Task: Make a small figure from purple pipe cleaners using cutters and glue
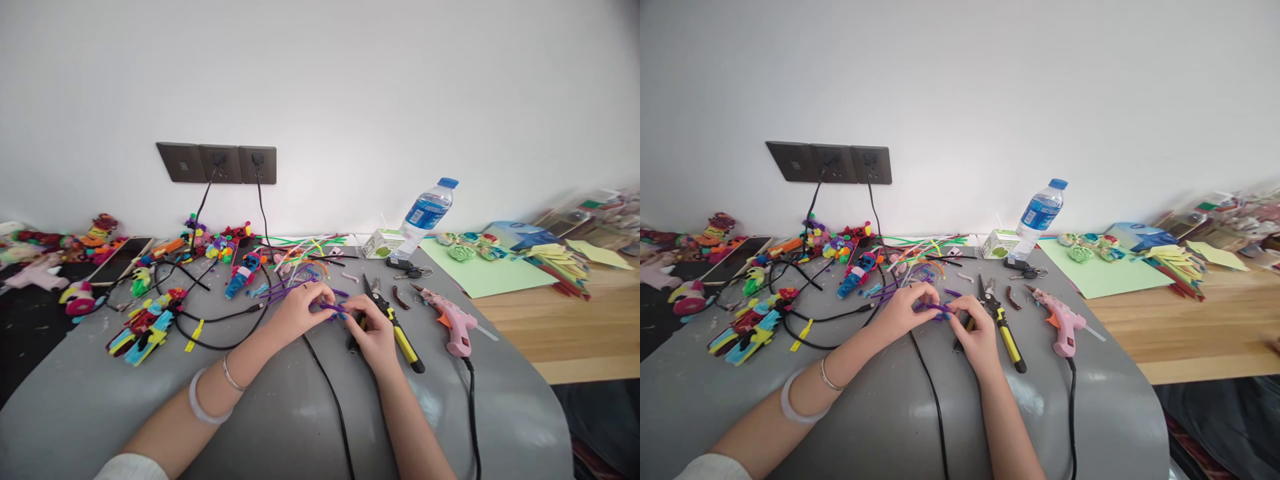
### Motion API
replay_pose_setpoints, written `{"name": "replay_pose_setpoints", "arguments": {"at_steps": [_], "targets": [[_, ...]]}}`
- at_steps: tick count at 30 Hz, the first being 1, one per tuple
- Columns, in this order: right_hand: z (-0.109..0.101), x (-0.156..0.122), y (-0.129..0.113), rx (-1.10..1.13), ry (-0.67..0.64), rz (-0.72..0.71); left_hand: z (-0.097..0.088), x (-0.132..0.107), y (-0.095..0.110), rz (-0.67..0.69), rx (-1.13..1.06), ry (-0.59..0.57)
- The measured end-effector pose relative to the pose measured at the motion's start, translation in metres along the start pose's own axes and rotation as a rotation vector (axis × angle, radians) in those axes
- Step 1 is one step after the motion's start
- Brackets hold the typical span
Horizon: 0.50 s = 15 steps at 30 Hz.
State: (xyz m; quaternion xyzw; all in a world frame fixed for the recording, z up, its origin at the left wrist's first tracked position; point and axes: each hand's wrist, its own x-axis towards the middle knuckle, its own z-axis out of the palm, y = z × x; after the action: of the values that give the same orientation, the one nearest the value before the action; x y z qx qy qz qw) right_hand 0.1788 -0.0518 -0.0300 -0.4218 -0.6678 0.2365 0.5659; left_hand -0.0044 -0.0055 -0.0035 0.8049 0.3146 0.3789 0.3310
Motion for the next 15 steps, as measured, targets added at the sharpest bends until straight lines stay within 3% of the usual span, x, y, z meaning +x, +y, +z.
{"name": "replay_pose_setpoints", "arguments": {"at_steps": [15], "targets": [[-0.0042,0.0000,0.0004,0.002,-0.087,0.076,-0.0032,-0.0008,0.0005,-0.008,-0.022,-0.040]]}}
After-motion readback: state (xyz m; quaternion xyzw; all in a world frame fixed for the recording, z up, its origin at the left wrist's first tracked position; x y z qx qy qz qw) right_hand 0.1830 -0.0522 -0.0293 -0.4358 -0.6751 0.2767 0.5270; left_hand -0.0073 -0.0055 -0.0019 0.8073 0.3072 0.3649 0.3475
